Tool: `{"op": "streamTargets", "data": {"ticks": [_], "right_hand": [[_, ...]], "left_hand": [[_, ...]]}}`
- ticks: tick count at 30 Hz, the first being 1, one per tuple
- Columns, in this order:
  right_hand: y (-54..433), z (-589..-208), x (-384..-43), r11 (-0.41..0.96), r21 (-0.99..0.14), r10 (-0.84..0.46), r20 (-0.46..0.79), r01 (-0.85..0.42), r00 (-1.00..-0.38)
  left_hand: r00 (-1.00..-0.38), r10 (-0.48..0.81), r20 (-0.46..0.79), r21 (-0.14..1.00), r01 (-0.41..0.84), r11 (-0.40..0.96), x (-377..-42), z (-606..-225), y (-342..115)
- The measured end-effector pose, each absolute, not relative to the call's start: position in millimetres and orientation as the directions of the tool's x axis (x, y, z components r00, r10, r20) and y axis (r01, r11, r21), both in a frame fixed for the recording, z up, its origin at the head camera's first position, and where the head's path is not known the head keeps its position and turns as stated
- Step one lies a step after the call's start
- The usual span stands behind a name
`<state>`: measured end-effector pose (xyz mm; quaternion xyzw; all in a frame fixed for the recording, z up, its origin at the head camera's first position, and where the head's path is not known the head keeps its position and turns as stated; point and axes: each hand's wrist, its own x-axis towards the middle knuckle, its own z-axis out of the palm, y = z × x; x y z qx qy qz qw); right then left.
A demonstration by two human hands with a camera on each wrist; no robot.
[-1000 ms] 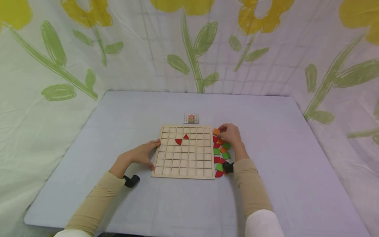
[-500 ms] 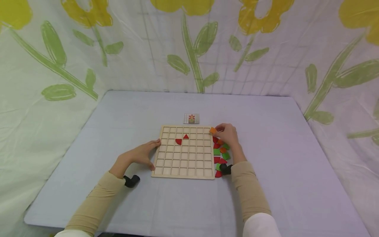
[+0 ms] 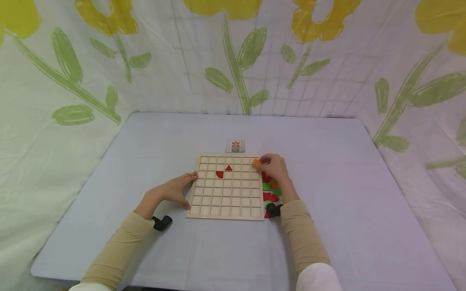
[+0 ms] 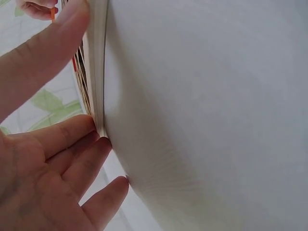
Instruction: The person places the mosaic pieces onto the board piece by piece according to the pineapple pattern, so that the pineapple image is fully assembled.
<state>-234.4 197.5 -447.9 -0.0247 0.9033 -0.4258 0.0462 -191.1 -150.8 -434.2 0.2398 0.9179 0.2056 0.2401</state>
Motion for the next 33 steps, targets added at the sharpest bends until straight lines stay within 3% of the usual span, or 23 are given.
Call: {"op": "streamTargets", "data": {"ticks": [22, 33], "right_hand": [[174.7, -446.7, -235.4, 0.636, -0.771, -0.2, -0.126, -0.031, -0.972], [157.9, -450.2, -235.2, 0.629, -0.769, -0.284, -0.089, -0.115, -0.955]], "left_hand": [[-0.769, 0.549, -0.326, 0.505, 0.349, 0.789, -190.9, -436.1, -151.6], [-0.774, 0.539, -0.332, 0.493, 0.344, 0.799, -189.0, -434.3, -150.0]]}}
